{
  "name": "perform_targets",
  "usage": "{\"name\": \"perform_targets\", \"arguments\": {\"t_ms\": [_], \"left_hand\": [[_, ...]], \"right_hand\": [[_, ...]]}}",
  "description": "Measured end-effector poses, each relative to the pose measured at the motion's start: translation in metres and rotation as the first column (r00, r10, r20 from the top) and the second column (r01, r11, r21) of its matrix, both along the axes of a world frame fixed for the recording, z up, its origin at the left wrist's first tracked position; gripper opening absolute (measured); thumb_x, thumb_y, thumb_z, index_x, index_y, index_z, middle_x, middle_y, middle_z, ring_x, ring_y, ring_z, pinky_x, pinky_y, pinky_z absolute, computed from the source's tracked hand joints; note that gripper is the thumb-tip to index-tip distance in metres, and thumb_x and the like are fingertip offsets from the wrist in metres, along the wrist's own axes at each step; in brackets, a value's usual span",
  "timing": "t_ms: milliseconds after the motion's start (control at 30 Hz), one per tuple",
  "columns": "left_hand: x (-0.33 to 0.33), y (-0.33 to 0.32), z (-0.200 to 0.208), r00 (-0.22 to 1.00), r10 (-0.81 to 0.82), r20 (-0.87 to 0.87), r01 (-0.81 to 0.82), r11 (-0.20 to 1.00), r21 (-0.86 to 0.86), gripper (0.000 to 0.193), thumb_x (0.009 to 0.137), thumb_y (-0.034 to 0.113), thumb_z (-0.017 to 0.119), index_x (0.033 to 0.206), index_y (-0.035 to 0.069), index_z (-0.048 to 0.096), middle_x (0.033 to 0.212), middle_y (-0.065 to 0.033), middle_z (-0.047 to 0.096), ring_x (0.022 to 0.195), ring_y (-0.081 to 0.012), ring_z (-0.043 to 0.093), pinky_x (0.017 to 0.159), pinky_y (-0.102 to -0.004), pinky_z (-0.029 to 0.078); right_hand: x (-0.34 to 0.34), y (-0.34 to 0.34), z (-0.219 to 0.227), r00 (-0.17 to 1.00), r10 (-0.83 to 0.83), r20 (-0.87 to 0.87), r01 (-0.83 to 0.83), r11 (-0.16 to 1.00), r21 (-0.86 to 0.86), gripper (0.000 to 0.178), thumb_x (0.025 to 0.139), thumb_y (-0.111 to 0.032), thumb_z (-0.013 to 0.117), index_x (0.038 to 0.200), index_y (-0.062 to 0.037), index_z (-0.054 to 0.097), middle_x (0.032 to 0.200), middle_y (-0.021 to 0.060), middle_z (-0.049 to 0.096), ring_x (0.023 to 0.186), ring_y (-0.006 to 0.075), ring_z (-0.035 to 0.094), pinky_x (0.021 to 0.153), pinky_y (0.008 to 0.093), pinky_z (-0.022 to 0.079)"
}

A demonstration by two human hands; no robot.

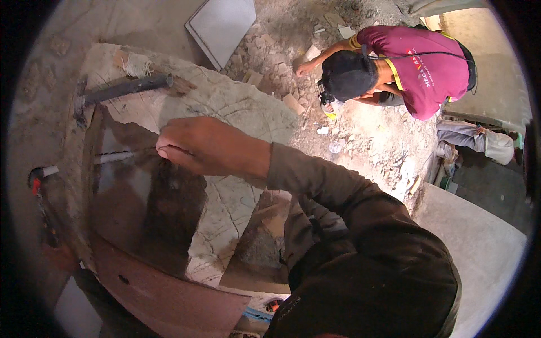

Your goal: The person uses pliers and a hammer to work on a pipe in a concrete wall. They grip the pipe with the pliers and use the hammer to chip the concrete around the pipe.

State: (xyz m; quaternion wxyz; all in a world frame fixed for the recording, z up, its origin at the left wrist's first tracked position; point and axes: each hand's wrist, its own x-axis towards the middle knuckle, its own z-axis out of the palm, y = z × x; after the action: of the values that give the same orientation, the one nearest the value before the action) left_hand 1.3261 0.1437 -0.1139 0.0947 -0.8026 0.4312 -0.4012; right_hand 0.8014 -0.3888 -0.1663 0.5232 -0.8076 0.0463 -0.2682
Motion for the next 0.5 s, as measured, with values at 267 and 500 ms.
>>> {"name": "perform_targets", "arguments": {"t_ms": [267, 500], "left_hand": [[-0.031, -0.033, -0.030, 0.963, 0.220, -0.159, -0.223, 0.975, -0.001, 0.077, 0.093, 0.059, 0.070, 0.139, -0.001, 0.056, 0.138, -0.0254, 0.059, 0.126, -0.0441, 0.056, 0.106, -0.0523, 0.046], [-0.030, -0.034, -0.002, 0.968, 0.145, -0.205, -0.150, 0.989, -0.007, 0.075, 0.095, 0.059, 0.068, 0.138, -0.001, 0.058, 0.132, -0.0262, 0.062, 0.122, -0.0451, 0.059, 0.103, -0.0520, 0.047]], "right_hand": [[0.006, 0.011, -0.029, 1.000, -0.014, 0.020, 0.013, 1.000, 0.016, 0.014, 0.098, -0.016, 0.065, 0.101, -0.0030, 0.066, 0.091, 0.0151, 0.064, 0.085, 0.0376, 0.065, 0.075, 0.0462, 0.052], [0.004, 0.007, -0.013, 1.000, 0.002, 0.025, -0.002, 1.000, 0.007, 0.013, 0.098, -0.016, 0.065, 0.101, -0.0029, 0.065, 0.092, 0.0150, 0.064, 0.085, 0.0375, 0.066, 0.075, 0.0462, 0.052]]}}
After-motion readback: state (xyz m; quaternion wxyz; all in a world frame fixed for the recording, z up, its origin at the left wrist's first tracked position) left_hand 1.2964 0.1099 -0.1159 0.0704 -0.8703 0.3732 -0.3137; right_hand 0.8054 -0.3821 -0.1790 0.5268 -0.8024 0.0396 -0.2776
